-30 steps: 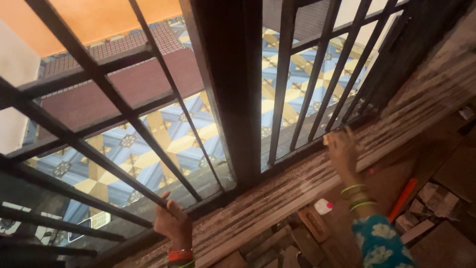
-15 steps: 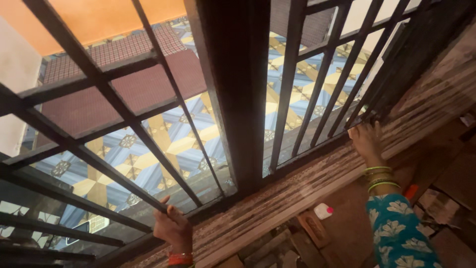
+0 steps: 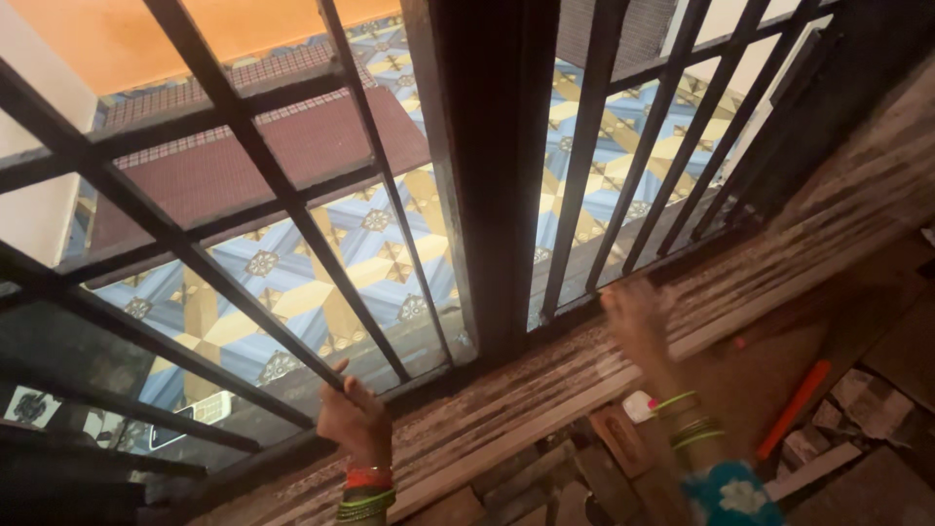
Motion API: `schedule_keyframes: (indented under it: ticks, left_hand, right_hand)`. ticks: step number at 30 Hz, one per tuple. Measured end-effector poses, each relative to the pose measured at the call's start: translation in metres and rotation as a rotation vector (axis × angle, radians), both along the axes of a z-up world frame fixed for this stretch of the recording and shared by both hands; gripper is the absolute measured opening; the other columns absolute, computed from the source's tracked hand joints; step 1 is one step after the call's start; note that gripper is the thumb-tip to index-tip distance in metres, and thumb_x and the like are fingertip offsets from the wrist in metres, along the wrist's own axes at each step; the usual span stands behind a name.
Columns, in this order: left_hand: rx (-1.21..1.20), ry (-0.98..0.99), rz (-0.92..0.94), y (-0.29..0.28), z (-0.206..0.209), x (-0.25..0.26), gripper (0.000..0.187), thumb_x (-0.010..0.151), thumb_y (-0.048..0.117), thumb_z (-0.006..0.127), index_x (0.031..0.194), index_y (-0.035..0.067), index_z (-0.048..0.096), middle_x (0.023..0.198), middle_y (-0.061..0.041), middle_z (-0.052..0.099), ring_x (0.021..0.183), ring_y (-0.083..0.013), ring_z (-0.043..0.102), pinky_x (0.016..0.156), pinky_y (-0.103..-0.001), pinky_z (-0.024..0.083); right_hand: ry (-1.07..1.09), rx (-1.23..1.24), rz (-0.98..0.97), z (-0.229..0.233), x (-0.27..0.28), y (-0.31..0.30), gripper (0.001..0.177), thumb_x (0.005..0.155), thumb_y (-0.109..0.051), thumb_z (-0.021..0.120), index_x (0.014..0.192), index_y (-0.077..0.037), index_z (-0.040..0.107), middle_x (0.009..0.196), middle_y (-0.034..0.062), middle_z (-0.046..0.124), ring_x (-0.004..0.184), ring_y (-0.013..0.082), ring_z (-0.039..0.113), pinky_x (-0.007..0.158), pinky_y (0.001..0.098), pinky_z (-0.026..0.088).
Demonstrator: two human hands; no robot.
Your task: The person wipes the metal bars and glass panes of a window using a cloth by hand.
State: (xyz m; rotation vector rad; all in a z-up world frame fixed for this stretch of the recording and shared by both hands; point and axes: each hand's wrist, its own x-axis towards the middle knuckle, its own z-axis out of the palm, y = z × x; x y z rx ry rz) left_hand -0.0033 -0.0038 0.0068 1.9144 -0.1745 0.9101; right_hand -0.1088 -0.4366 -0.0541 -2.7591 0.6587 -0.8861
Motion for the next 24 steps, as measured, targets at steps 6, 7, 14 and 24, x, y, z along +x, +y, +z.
schedule_keyframes:
  ticks: [6,7,14,24]
  left_hand:
    - [0.079,0.026,0.026,0.003,0.002,0.002,0.041,0.109,0.039,0.041,0.121,0.011,0.068,0.065,-0.003,0.062,0.06,-0.0217,0.066,0.059,-0.036,0.05]
    - [0.072,0.007,0.025,0.003,0.002,0.002,0.04,0.11,0.039,0.042,0.121,0.01,0.068,0.066,-0.003,0.062,0.061,-0.0221,0.066,0.059,-0.036,0.05]
    - [0.048,-0.033,0.019,0.0,0.006,0.0,0.037,0.111,0.037,0.044,0.121,0.01,0.068,0.065,-0.005,0.059,0.059,-0.0236,0.064,0.058,-0.037,0.048]
    - [0.081,-0.108,0.041,0.0,0.004,0.001,0.034,0.114,0.037,0.045,0.122,0.013,0.067,0.07,-0.004,0.062,0.062,-0.024,0.064,0.06,-0.037,0.049]
  right_hand:
    - [-0.191,-0.122,0.199,0.011,0.001,0.084,0.025,0.1,-0.021,0.058,0.118,-0.009,0.069,0.135,0.0168,0.065,0.136,0.0342,0.052,0.111,0.0632,0.025]
    - [-0.211,-0.111,0.199,0.011,0.0,0.097,0.025,0.099,-0.019,0.059,0.119,-0.009,0.069,0.135,0.0166,0.065,0.136,0.0335,0.053,0.113,0.0619,0.025]
    - [-0.424,0.261,0.166,0.022,-0.009,0.131,0.03,0.094,-0.011,0.065,0.123,-0.003,0.067,0.124,0.0154,0.068,0.118,0.0329,0.062,0.103,0.0462,0.044]
    - [-0.618,0.261,-0.065,0.057,0.006,0.128,0.029,0.107,-0.013,0.059,0.13,0.003,0.067,0.12,0.0156,0.068,0.11,0.0289,0.063,0.09,0.0415,0.053]
